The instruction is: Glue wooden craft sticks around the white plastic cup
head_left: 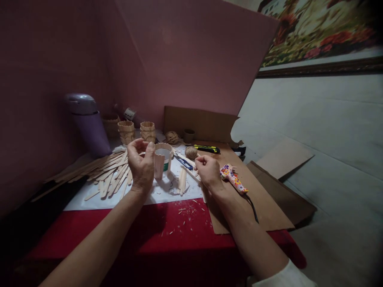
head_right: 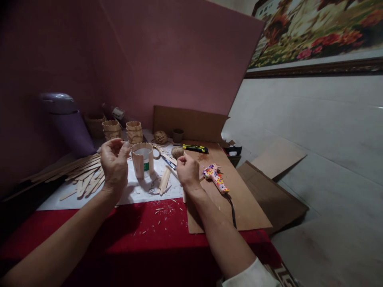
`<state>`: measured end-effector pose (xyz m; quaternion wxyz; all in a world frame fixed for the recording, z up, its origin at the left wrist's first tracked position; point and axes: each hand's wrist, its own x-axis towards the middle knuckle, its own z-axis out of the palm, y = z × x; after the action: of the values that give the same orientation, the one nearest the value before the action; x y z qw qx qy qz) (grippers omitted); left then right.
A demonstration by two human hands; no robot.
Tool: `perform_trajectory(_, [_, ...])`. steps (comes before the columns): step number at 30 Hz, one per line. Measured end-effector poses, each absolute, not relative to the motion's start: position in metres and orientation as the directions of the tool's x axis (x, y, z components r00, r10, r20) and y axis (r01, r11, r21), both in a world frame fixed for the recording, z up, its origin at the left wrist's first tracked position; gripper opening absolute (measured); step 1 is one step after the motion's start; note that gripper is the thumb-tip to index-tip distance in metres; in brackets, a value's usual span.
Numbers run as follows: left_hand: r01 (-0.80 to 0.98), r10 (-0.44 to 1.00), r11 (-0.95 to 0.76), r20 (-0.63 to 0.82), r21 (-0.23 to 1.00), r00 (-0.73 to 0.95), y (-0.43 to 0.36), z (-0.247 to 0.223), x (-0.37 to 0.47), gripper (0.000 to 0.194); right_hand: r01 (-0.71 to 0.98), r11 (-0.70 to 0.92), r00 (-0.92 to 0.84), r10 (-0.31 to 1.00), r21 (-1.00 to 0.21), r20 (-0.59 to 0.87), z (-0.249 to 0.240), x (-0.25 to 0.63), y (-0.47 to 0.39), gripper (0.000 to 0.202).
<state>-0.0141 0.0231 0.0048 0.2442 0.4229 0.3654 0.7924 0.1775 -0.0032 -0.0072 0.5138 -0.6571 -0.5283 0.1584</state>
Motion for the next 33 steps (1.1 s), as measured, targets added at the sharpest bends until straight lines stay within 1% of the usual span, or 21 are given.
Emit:
perform_trajectory(2, [-0.117, 0.746, -0.568, 0.450, 0.814, -0.491, 0.027, 0.001, -0.014, 0.054, 0.591, 0.028, 0.398, 0.859, -0.806, 0.321, -0.009, 0.176, -0.004, 0.016])
perform_trajectory(4, [-0.153, 0.805, -0.507, 0.402, 0.848, -0.436, 0.027, -0.001, -0.014, 0.068, 0.593, -0.007, 0.413, 0.861, -0.805, 0.296, -0.010, 0.175, -0.004, 0.018])
perform_trajectory(6, [-0.161, 0.848, -0.454, 0.369, 0.877, -0.380, 0.026, -0.001, -0.013, 0.080, 0.561, -0.053, 0.421, 0.877, -0.826, 0.230, -0.009, 0.174, -0.005, 0.023])
perform_trajectory(8, [-0.155, 0.868, -0.425, 0.352, 0.892, -0.350, 0.024, -0.001, -0.012, 0.089, 0.578, -0.119, 0.383, 0.913, -0.808, 0.139, -0.004, 0.174, -0.007, 0.023])
perform_trajectory(9, [-0.149, 0.869, -0.421, 0.351, 0.895, -0.347, 0.024, -0.001, -0.012, 0.093, 0.625, -0.148, 0.351, 0.930, -0.766, 0.107, -0.001, 0.174, -0.009, 0.022])
perform_trajectory(11, [-0.127, 0.853, -0.440, 0.370, 0.889, -0.367, 0.024, -0.002, -0.011, 0.095, 0.773, -0.177, 0.301, 0.948, -0.610, 0.106, 0.006, 0.174, -0.013, 0.024])
perform_trajectory(13, [-0.081, 0.813, -0.487, 0.418, 0.869, -0.405, 0.024, -0.003, -0.011, 0.090, 0.891, -0.198, 0.275, 0.951, -0.409, 0.138, 0.012, 0.175, -0.016, 0.024])
perform_trajectory(15, [-0.007, 0.754, -0.544, 0.486, 0.839, -0.441, 0.023, -0.004, -0.010, 0.082, 0.944, -0.214, 0.247, 0.963, -0.249, 0.108, 0.014, 0.176, -0.018, 0.020])
perform_trajectory(17, [0.084, 0.684, -0.599, 0.564, 0.796, -0.463, 0.020, -0.004, -0.010, 0.072, 0.970, -0.184, 0.194, 0.980, -0.159, 0.049, 0.011, 0.177, -0.018, 0.017])
perform_trajectory(19, [0.176, 0.613, -0.649, 0.646, 0.740, -0.455, 0.014, -0.002, -0.009, 0.064, 0.981, -0.140, 0.145, 0.989, -0.133, 0.030, 0.006, 0.177, -0.016, 0.016])
perform_trajectory(21, [0.254, 0.553, -0.691, 0.721, 0.677, -0.416, 0.007, 0.000, -0.008, 0.056, 0.982, -0.114, 0.121, 0.992, -0.152, 0.040, 0.001, 0.176, -0.014, 0.017])
perform_trajectory(24, [0.322, 0.501, -0.732, 0.794, 0.601, -0.344, -0.003, 0.003, -0.005, 0.047, 0.966, -0.124, 0.141, 0.988, -0.228, 0.063, -0.001, 0.176, -0.013, 0.020])
perform_trajectory(28, [0.325, 0.473, -0.783, 0.848, 0.530, -0.241, -0.012, 0.005, 0.000, 0.038, 0.909, -0.143, 0.212, 0.967, -0.391, 0.139, 0.000, 0.179, -0.010, 0.017])
perform_trajectory(31, [0.318, 0.492, -0.777, 0.839, 0.544, -0.234, -0.013, 0.005, 0.002, 0.033, 0.820, -0.108, 0.228, 0.962, -0.561, 0.147, -0.004, 0.183, -0.004, 0.016])
perform_trajectory(33, [0.320, 0.511, -0.743, 0.807, 0.588, -0.296, -0.008, 0.004, 0.000, 0.036, 0.733, -0.055, 0.217, 0.963, -0.678, 0.157, -0.010, 0.186, 0.001, 0.015])
